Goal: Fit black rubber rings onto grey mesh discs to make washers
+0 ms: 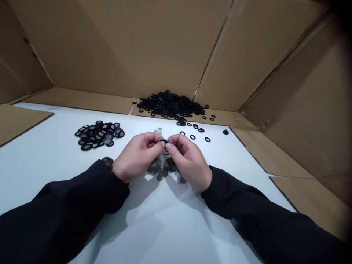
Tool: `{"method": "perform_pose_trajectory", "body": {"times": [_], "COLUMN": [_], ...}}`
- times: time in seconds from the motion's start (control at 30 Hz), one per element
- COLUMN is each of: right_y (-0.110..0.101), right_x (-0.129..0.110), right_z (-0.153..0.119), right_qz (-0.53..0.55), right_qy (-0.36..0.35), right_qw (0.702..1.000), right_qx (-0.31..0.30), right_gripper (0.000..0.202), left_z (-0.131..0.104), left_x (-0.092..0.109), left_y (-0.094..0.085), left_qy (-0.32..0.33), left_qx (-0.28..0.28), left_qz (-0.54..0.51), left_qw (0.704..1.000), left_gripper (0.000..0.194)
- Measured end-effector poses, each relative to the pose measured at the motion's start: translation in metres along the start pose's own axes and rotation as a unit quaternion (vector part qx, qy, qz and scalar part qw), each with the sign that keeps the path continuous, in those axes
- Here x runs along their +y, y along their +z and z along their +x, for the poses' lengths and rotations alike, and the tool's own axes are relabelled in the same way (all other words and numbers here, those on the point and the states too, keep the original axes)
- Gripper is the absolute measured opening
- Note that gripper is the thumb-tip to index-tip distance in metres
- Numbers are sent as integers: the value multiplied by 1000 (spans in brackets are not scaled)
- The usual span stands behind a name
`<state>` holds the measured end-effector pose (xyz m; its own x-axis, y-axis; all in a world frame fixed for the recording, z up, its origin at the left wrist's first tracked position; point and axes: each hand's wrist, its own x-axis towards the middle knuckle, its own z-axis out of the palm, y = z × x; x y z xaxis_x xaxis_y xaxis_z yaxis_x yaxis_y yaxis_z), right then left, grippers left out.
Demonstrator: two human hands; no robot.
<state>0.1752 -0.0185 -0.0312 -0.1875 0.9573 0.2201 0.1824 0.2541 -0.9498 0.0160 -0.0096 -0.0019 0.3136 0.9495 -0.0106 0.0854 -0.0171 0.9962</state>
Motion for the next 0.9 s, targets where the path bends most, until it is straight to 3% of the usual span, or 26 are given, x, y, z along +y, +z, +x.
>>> {"method": "perform_pose_trajectory", "body": {"times": [0.1,0.23,0.43,0.63,0.9], "right_y": [0,0,-2,-5,-4], "right_x": [0,0,0,-4,-8], "right_z": [0,0,0,-1,1], "right_qz": [-1,-5,-98,-172,-191], "right_qy": [5,1,-34,-82,-65], "right_qw": [1000,1000,994,981,979], "right_qx": [-15,17,29,43,15], "right_gripper": [18,20,12,10,15], "left_z": [1,0,-3,-2,-1], "left_x": [1,1,2,-1,-3], "left_y": [-1,-1,1,3,2], "left_qy": [6,17,31,45,29], "left_qx": [22,26,42,29,9], "left_qz": [1,21,103,150,133], "left_qw": [1000,999,993,987,991], "left_gripper": [17,13,10,13,14]}}
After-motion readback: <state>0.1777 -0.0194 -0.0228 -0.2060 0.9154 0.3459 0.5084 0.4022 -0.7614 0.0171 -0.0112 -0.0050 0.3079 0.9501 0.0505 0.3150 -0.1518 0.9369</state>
